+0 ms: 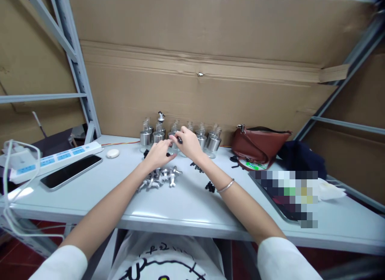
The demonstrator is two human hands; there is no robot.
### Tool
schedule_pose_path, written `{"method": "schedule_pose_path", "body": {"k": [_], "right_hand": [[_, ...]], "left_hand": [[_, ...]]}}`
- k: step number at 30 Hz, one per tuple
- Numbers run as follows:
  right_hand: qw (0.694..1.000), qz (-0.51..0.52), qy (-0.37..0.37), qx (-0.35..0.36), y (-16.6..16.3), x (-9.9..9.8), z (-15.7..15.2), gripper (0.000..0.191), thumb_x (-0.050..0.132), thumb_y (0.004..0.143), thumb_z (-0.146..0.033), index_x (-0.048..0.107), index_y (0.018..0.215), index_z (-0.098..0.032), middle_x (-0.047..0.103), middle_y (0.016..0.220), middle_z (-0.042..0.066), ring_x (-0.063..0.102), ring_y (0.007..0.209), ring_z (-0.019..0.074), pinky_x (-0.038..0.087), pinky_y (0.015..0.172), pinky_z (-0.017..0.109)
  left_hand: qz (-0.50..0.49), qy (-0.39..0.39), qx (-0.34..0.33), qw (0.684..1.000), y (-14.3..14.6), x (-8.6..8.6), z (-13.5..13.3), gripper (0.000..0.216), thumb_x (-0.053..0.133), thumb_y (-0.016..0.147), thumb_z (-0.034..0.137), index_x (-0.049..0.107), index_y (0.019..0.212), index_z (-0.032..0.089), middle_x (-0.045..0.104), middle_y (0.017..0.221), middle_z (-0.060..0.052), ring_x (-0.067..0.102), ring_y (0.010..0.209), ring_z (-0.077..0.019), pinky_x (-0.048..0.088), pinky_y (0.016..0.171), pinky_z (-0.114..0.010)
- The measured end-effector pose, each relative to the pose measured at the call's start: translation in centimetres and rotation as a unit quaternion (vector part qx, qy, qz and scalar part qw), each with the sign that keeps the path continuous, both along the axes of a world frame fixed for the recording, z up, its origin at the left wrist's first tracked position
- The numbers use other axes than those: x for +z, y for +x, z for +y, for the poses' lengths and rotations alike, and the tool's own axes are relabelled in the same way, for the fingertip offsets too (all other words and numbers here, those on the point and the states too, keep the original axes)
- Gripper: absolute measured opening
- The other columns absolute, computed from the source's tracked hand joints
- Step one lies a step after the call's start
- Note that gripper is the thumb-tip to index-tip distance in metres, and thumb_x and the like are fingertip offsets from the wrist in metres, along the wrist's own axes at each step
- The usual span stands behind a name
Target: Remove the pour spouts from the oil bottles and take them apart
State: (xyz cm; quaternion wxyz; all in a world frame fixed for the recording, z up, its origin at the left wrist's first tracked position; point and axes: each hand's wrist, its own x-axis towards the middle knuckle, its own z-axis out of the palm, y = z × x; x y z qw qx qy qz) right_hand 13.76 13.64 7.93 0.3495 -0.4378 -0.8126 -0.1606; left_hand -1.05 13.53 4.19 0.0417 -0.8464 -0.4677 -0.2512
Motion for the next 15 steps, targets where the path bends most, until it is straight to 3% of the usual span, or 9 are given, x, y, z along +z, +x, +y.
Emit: {"method": "schedule_pose_path", "body": {"k": [4, 7, 11, 15], "right_hand": [[0.993, 0.053, 0.004, 0.101, 0.1, -0.5, -1.2, 0.022, 0.051, 0.085, -0.037, 0.052, 0.074, -0.018, 0.051, 0.073, 0.001, 0.049, 0.068, 0.0129, 0.038, 0.066, 0.023], [0.981, 0.12, -0.028, 0.152, 0.8, -1.5, -1.8, 0.029, 0.059, 0.078, -0.045, 0.047, 0.076, -0.019, 0.051, 0.073, 0.0, 0.048, 0.067, 0.0123, 0.039, 0.064, 0.023], [0.969, 0.14, -0.089, 0.182, 2.0, -2.8, -2.4, 0.035, 0.06, 0.075, -0.051, 0.046, 0.075, -0.019, 0.053, 0.072, 0.0, 0.05, 0.066, 0.0124, 0.04, 0.063, 0.023], [0.97, 0.131, -0.072, 0.189, 2.6, -3.2, -2.9, 0.035, 0.058, 0.076, -0.053, 0.048, 0.078, -0.02, 0.056, 0.076, 0.002, 0.052, 0.07, 0.0142, 0.042, 0.066, 0.026]], "left_hand": [[-0.035, 0.024, -0.042, 0.998, 0.8, 1.1, -1.4, 0.038, 0.054, 0.08, 0.04, 0.05, 0.109, 0.016, 0.061, 0.109, -0.01, 0.055, 0.104, -0.0264, 0.039, 0.086, -0.036], [-0.052, 0.021, -0.059, 0.997, 1.0, 1.5, -2.0, 0.029, 0.053, 0.078, 0.035, 0.051, 0.102, 0.018, 0.064, 0.099, -0.005, 0.059, 0.094, -0.0232, 0.038, 0.082, -0.034], [0.016, 0.013, -0.104, 0.994, 1.2, 1.5, -2.4, 0.02, 0.053, 0.077, 0.036, 0.053, 0.087, 0.018, 0.064, 0.081, -0.002, 0.061, 0.077, -0.021, 0.038, 0.077, -0.032], [0.056, 0.012, -0.098, 0.994, 1.2, 1.6, -2.5, 0.014, 0.049, 0.076, 0.024, 0.054, 0.087, 0.017, 0.064, 0.071, -0.002, 0.061, 0.068, -0.02, 0.038, 0.074, -0.031]]}}
